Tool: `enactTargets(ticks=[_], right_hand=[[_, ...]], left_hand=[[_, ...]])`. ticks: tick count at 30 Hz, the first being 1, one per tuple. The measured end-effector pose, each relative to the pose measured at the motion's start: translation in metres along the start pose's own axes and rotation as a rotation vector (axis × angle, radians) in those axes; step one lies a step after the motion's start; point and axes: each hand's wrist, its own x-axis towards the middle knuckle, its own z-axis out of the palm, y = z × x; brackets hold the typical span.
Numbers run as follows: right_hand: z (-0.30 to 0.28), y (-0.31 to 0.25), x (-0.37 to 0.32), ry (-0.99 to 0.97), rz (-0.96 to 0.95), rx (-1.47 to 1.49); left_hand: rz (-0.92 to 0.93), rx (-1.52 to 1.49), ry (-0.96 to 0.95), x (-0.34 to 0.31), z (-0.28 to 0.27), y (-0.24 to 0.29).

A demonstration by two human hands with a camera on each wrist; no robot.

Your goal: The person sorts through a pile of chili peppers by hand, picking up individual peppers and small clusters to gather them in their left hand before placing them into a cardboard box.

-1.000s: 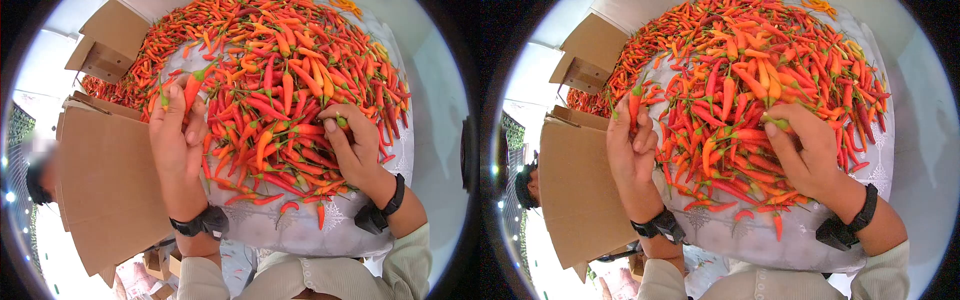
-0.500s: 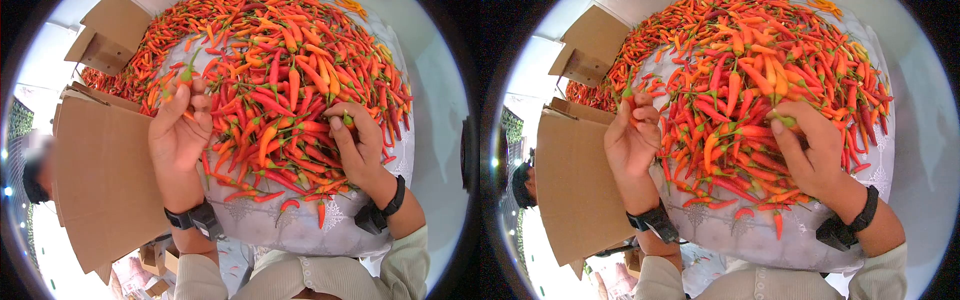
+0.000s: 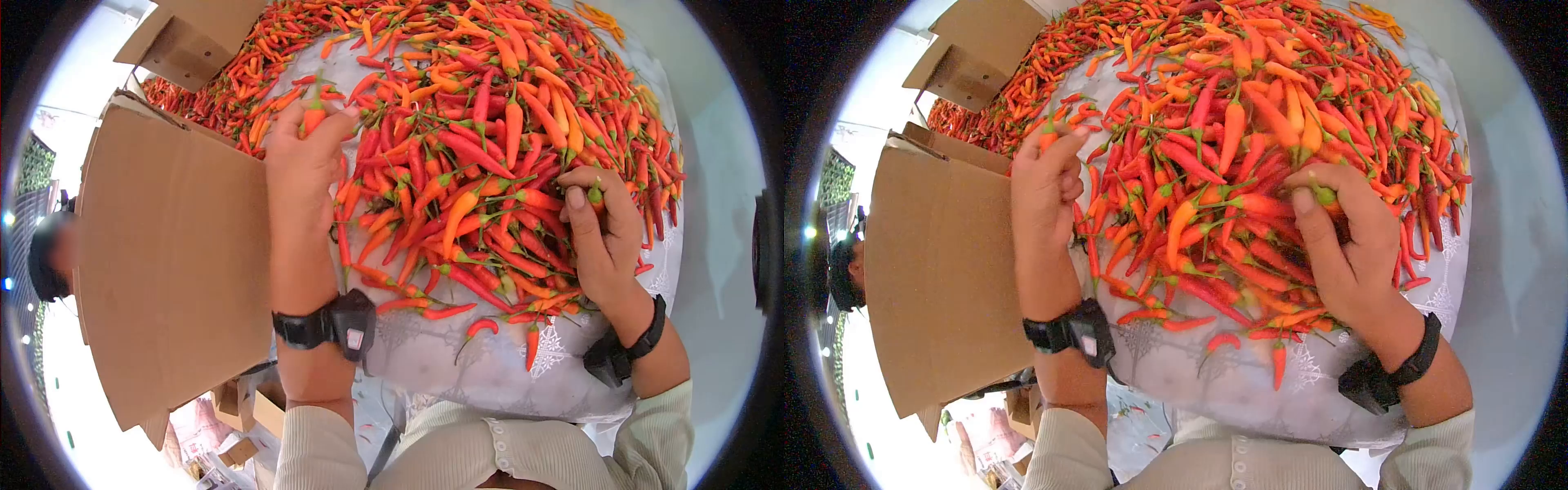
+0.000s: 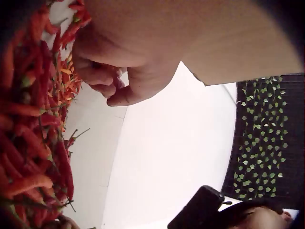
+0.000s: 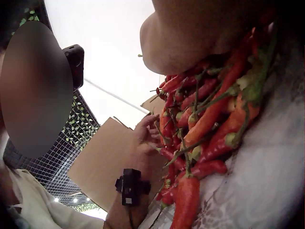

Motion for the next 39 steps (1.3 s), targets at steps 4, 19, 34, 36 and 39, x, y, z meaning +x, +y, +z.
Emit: enactTargets(ticks=[4,19,34,36,39], right_hand=[[0.000,0.001,0.000,0.000,-0.010,-0.007],[-0.002,-0.003,0.002,-0.012,-0.023,0.028],[-0.004,-0.001,0.005,-0.003,-0.114,-0.013],[-0.005,0.000,0.005,-0.014,-0.106,-0.005],[-0.001,0.002,0.004,0.039,-0.164,-0.021]], left_hand=[[0.237,0.590,0.057,0.022,-0.007,-0.040],[-0.034,-0.233,-0.362,-0.003,0.003,-0.005],[0.152,-0.192,-0.202,-0.019,0.025,-0.002],[0.116,-0.070,-0.116,-0.022,0.031,0.000],[0.118,0.075,-0.022,-0.026,0.038,0.001]])
